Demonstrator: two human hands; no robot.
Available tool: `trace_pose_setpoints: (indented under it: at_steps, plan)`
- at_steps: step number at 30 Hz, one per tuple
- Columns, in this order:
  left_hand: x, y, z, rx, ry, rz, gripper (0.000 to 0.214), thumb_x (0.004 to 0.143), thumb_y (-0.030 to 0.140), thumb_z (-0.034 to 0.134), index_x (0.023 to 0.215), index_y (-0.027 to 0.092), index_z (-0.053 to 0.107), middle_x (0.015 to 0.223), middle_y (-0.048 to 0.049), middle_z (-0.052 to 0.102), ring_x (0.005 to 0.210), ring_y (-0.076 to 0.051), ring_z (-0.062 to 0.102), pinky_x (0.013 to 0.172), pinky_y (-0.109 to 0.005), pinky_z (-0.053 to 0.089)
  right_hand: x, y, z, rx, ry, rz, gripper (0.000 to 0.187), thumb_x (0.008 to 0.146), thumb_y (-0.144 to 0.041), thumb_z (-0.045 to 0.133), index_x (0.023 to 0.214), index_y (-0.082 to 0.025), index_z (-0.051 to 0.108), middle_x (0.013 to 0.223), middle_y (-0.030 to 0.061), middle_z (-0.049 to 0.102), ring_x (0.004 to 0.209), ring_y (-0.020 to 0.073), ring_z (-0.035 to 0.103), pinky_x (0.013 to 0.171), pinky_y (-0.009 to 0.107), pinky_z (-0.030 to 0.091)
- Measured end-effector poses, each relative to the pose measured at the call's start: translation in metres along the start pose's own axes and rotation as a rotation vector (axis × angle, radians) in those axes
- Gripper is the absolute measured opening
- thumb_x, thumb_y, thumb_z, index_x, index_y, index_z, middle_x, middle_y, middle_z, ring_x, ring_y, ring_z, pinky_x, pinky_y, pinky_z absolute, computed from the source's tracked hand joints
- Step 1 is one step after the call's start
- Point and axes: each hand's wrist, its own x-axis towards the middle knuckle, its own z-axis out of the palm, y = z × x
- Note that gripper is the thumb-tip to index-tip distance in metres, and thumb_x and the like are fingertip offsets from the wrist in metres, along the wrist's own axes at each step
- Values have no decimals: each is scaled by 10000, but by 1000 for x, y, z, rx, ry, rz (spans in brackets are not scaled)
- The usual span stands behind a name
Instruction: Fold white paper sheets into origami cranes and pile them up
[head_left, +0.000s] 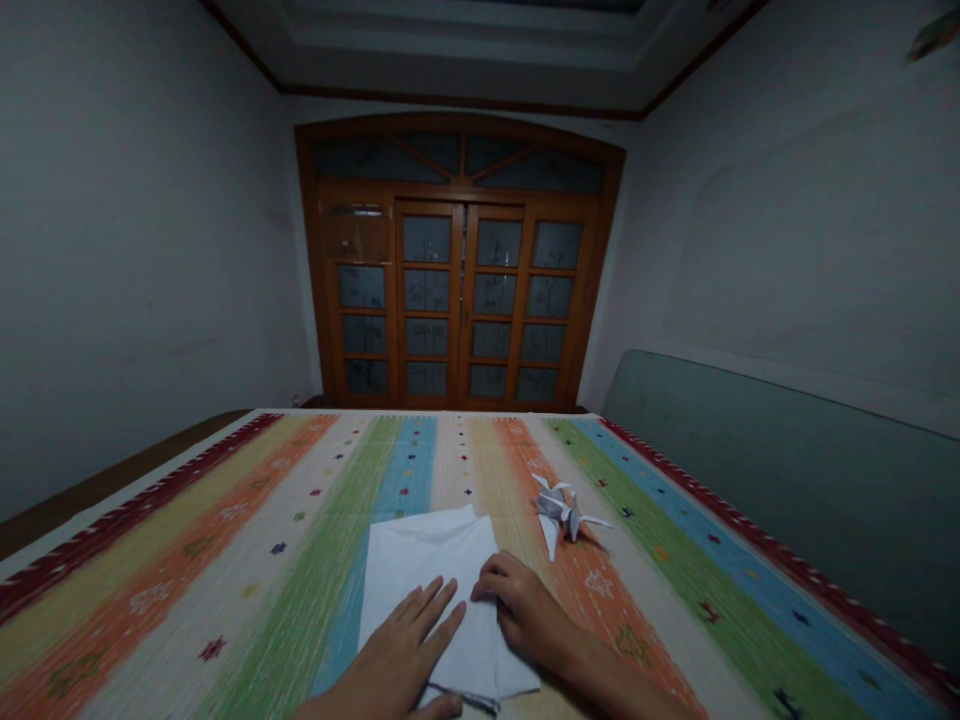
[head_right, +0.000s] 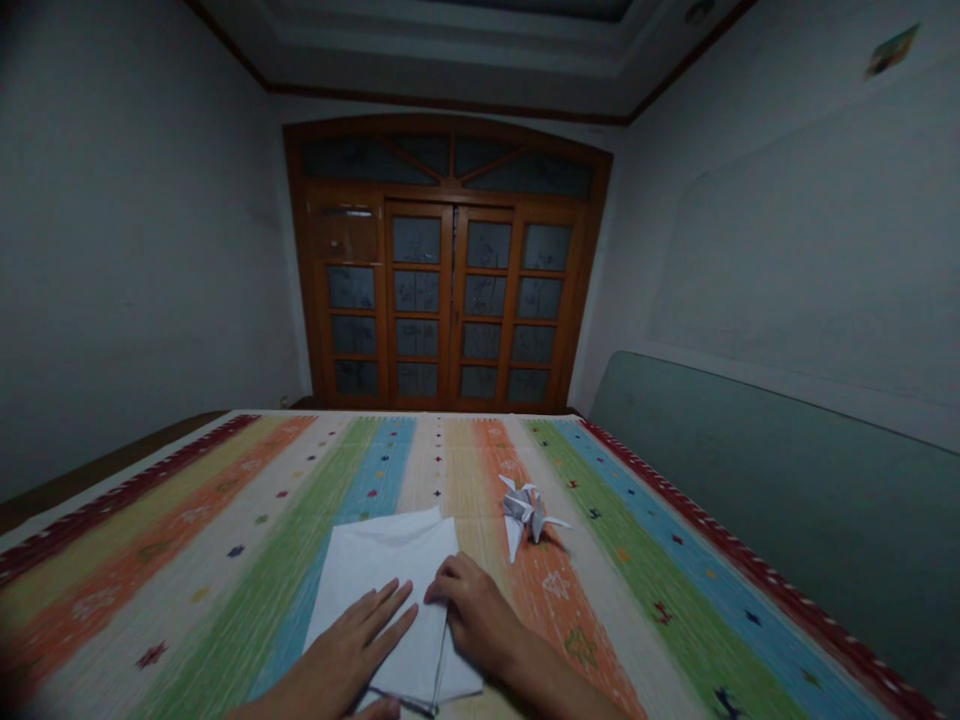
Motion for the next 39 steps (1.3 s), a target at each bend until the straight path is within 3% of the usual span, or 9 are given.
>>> trace_pose_setpoints:
  at_steps: [4,7,13,18,24,27,31,34,39]
  plan:
    - [-4,2,-11,18,19,10,859,994,535,664,1662,400,140,1729,-63,149,1546,-419,279,1216,-644,333,2,3,-13,8,-73,-191,571,646,35,564,1128,-207,751,1063,103,705,1012,254,648,859,370,548]
    - [-5,2,-18,9,8,16,830,1004,574,626,1662,388,157,1726,-68,147,1543,-434,271,1208,-653,338,1,4,-19,31,-53,-228,540,687,23,566,1133,-214,760,1120,110,725,1046,255,651,885,399,554]
    - [-4,1,-34,-5,-135,-12,718,1060,560,521,1663,368,180,1718,-105,136,1555,-417,225,1197,-673,333,0,5,-20,-46,1,-328,394,703,-6,594,999,-203,762,1071,101,795,984,269,675,819,402,580]
    - [-6,-2,-32,-8,-106,5,630,1112,437,455,1663,385,153,1724,-63,132,1564,-385,213,1221,-651,303,-2,-5,-14,-64,-21,-445,277,677,-45,615,889,-185,724,959,86,808,905,259,717,789,359,588]
    - [-5,-2,-27,1,-26,32,723,1084,298,530,1669,359,110,1726,-56,188,1571,-316,254,1269,-577,249,-12,-21,0,-37,-95,-404,279,680,-109,600,903,-205,737,962,78,801,849,230,743,722,308,565]
    - [-4,0,-30,-28,-27,27,740,1070,334,565,1665,371,127,1725,-59,207,1572,-321,252,1270,-606,220,-14,-30,-1,-31,-163,-377,292,726,-123,588,960,-216,737,980,73,796,910,234,738,758,314,551]
    - [-6,-3,-29,-85,-36,4,865,995,469,672,1667,354,140,1726,-89,212,1574,-361,228,1266,-636,204,-12,-40,-9,-58,-225,-383,153,876,-268,650,1010,-235,717,1046,77,776,952,249,714,780,325,541]
    - [-10,-8,-23,-113,-11,-54,970,918,473,763,1668,349,160,1728,-101,221,1570,-395,222,1259,-630,242,-11,-42,-13,-79,-261,-365,289,892,-437,725,1091,-230,690,1156,107,745,1031,283,684,831,349,544]
    - [-14,-15,-11,-128,14,-143,950,918,443,764,1667,345,187,1727,-128,235,1556,-408,269,1230,-609,326,-11,-40,-14,3,-224,-271,274,843,-302,712,1102,-212,704,1201,123,725,1076,289,675,888,374,548]
